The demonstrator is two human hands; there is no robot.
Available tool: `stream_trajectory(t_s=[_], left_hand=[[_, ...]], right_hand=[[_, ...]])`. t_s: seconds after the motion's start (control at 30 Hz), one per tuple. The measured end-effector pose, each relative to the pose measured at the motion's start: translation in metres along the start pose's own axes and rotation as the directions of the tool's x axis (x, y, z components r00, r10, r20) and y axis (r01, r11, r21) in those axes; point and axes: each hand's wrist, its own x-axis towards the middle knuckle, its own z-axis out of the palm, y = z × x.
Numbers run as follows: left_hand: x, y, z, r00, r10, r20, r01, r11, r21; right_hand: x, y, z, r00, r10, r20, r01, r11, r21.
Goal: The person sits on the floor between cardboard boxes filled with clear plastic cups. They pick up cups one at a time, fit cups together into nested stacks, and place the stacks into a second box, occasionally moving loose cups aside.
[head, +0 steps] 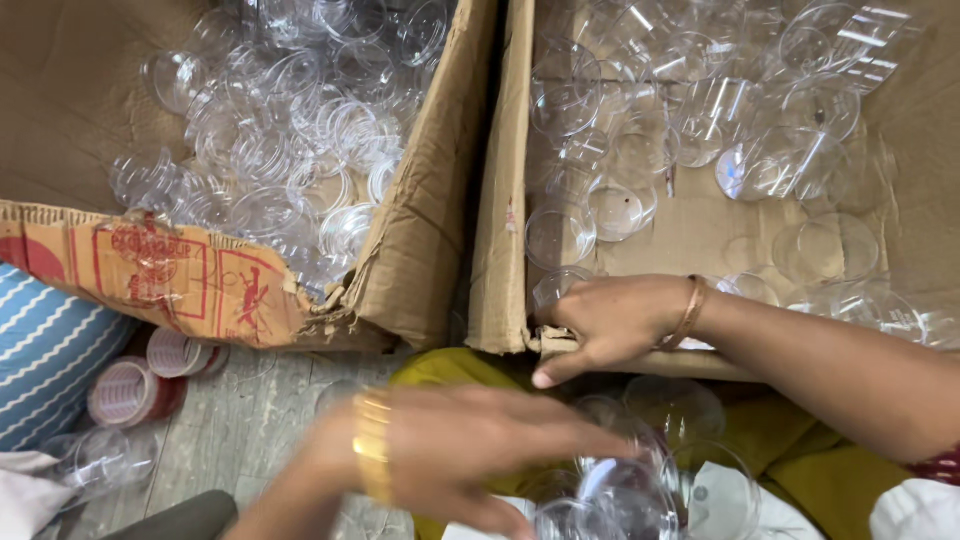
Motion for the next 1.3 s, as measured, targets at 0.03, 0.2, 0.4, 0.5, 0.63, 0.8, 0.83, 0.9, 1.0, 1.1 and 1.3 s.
stream_trajectory(t_s=[0.03,0.2,0.4,0.5,0.63,0.8,0.83,0.9,1.0,1.1,1.3], left_hand=[[-0.016,-0.006,-0.018,0.993,-0.114,0.032,0.113,0.992,0.054],[-0.089,-0.126,-0.177,0.37,-0.662,-0.652,0.91,0.399,0.111],[-0.189,-0.279,-0.213,-0.148,-0.844,-0.516,0.943,-0.278,0.185],[-0.201,-0.307,-0.193,-0.266,-0.857,-0.442,0.918,-0.366,0.156],[-0.204,-0.32,-0.184,-0.283,-0.863,-0.418,0.913,-0.376,0.157],[-0.202,-0.319,-0.183,-0.225,-0.858,-0.462,0.925,-0.337,0.174],[-0.202,-0.318,-0.182,-0.215,-0.851,-0.478,0.928,-0.331,0.171],[-0.202,-0.318,-0.175,-0.196,-0.814,-0.547,0.927,-0.336,0.168],[-0.208,-0.317,-0.16,-0.19,-0.716,-0.672,0.911,-0.383,0.15],[-0.216,-0.315,-0.162,-0.222,-0.757,-0.615,0.893,-0.411,0.185],[-0.192,-0.323,-0.182,-0.145,-0.859,-0.492,0.892,-0.328,0.31]], right_hand=[[0.0,-0.001,-0.001,1.0,0.008,-0.002,-0.008,1.0,0.006],[0.004,0.002,0.001,1.0,0.012,0.008,-0.012,0.999,-0.037],[0.007,0.003,-0.005,0.999,-0.001,0.051,0.0,0.999,0.032],[0.008,0.001,-0.012,0.99,0.039,0.132,-0.044,0.999,0.032],[0.009,0.0,-0.018,0.957,0.136,0.255,-0.152,0.988,0.042],[0.008,-0.001,-0.017,0.998,0.022,0.059,-0.03,0.991,0.131],[0.008,-0.001,-0.017,0.998,0.029,0.059,-0.036,0.992,0.124],[0.007,-0.001,-0.016,1.0,-0.004,0.023,0.001,0.99,0.141],[0.008,-0.001,-0.017,0.998,0.039,0.058,-0.046,0.991,0.125],[0.008,0.001,-0.018,0.994,0.057,0.088,-0.069,0.989,0.132],[0.008,0.003,-0.018,1.0,-0.02,0.021,0.016,0.987,0.157]])
